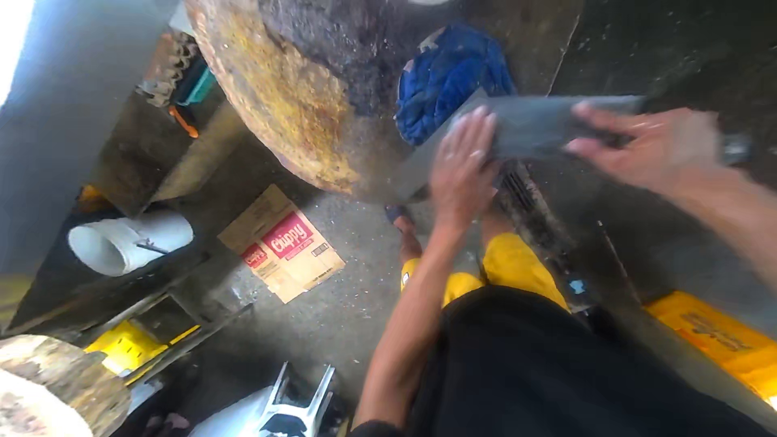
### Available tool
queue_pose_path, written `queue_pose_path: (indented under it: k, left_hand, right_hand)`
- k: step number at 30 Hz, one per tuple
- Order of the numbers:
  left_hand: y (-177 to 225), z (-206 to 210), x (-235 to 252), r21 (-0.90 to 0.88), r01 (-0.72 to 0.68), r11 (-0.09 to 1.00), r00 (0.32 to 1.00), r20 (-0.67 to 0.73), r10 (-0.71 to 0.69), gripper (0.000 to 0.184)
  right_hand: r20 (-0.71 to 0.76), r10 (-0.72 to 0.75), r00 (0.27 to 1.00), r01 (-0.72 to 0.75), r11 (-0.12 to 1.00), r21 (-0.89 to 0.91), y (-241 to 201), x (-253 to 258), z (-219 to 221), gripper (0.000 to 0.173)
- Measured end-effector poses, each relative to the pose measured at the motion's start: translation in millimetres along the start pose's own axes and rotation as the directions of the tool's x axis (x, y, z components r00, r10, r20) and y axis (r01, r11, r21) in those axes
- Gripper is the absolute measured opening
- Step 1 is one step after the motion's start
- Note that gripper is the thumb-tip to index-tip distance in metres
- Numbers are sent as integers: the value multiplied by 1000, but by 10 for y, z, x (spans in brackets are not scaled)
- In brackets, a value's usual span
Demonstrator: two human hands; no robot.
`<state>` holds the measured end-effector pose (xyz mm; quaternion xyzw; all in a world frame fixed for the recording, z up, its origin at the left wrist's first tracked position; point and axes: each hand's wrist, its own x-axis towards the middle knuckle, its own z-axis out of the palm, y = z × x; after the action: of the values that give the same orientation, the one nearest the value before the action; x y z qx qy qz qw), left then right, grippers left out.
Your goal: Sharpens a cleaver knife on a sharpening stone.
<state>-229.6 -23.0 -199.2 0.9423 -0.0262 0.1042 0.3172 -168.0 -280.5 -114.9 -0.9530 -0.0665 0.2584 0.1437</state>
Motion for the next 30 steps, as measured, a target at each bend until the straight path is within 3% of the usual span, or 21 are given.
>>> queue_pose_path:
  k: [2, 4, 6, 7, 9, 12, 15, 17, 18, 20, 22, 24, 26, 30]
  left_hand:
    - [-571, -678, -611, 94, 120, 988, 993, 11, -121, 59]
    - [-1095, -1383, -1242, 241, 247, 938, 969, -64, -239, 56]
    - [-1277, -1732, -1594, 362, 335, 870, 942, -120, -313, 57]
    - [-1228, -1759, -1612, 377, 342, 861, 939, -107, -327, 58]
    - [-992, -1395, -1260, 321, 297, 899, 955, -116, -274, 57]
    - [-275, -516, -540, 141, 133, 981, 989, -78, -123, 53]
    - [303, 259, 136, 20, -32, 999, 999, -29, 33, 56]
    - [245, 249, 187, 5, -37, 999, 999, 21, 37, 60]
    - [42, 36, 40, 51, 2, 999, 998, 67, -5, 62]
    - [-540, -635, -612, 185, 140, 973, 989, 22, -147, 61]
    - [-1050, -1325, -1234, 276, 263, 924, 965, -79, -251, 58]
    - [-1167, -1699, -1548, 363, 334, 870, 941, -79, -329, 60]
    - [-1064, -1583, -1447, 355, 313, 881, 950, -95, -299, 58]
    - [-343, -549, -525, 167, 152, 974, 988, -63, -143, 55]
  right_hand:
    - [97, -145, 985, 144, 989, 15, -718, 96, 457, 56]
    - [225, -338, 914, 321, 941, 111, -1544, 150, 940, 51]
    - [305, -509, 805, 466, 860, 205, -2017, 166, 1199, 49]
    - [324, -539, 777, 485, 842, 237, -2039, 131, 1200, 50]
    - [273, -492, 827, 437, 867, 240, -1622, 185, 1023, 50]
    - [144, -238, 961, 224, 969, 108, -397, 87, 543, 52]
    - [2, -12, 1000, 12, 1000, -16, 525, -1, -33, 58]
    - [-36, -19, 999, 19, 1000, -13, 434, 34, -127, 62]
    - [1, -49, 999, 49, 999, -4, 166, 101, -53, 60]
    - [155, -174, 972, 166, 984, 62, -631, 165, 400, 55]
    - [277, -381, 882, 343, 923, 176, -1476, 210, 926, 50]
    - [345, -532, 774, 470, 846, 251, -1940, 189, 1162, 48]
    - [333, -553, 764, 487, 832, 265, -1808, 162, 1113, 49]
    - [195, -292, 936, 268, 953, 139, -443, 215, 513, 53]
